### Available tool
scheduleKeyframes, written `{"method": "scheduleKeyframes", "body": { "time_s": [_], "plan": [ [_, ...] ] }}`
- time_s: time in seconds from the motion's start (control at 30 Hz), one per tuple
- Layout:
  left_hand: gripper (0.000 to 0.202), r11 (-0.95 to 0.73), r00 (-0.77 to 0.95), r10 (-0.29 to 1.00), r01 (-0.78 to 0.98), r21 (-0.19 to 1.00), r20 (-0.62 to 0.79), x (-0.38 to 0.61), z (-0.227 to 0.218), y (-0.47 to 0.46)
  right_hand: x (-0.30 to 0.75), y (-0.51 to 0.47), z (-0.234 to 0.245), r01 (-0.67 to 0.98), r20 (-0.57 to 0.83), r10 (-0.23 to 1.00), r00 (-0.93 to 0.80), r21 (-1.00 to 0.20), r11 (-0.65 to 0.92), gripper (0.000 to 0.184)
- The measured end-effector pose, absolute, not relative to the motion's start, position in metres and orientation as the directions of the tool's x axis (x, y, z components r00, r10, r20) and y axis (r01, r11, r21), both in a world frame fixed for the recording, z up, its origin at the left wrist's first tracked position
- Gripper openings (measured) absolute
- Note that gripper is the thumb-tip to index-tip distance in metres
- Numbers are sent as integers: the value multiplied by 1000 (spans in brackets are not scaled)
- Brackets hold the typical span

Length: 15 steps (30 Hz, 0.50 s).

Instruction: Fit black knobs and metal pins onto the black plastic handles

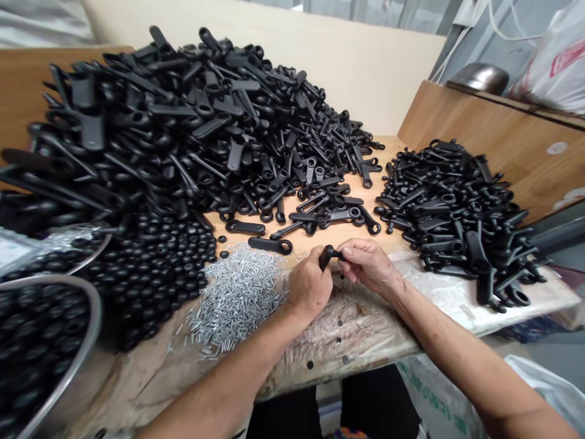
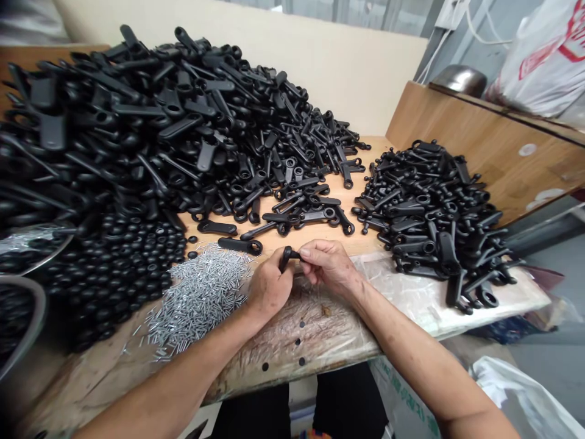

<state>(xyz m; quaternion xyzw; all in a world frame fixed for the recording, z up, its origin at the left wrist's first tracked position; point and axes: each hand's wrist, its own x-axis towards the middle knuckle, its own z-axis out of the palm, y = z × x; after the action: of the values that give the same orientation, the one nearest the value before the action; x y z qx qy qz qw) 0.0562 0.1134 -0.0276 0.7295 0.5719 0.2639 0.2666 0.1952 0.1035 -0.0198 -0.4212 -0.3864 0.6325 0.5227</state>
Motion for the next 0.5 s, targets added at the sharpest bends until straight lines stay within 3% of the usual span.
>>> {"method": "scheduleKeyframes", "body": {
  "time_s": [0.3,0.5],
  "plan": [
    [26,-323,280,946,858,400,163,55,-25,112,187,88,-13,-50,22,993,115,-998,28,20],
    [25,-327,321,942,814,480,97,54,-20,111,197,94,-15,-222,-129,992,4,-967,-125,23]
  ]
}}
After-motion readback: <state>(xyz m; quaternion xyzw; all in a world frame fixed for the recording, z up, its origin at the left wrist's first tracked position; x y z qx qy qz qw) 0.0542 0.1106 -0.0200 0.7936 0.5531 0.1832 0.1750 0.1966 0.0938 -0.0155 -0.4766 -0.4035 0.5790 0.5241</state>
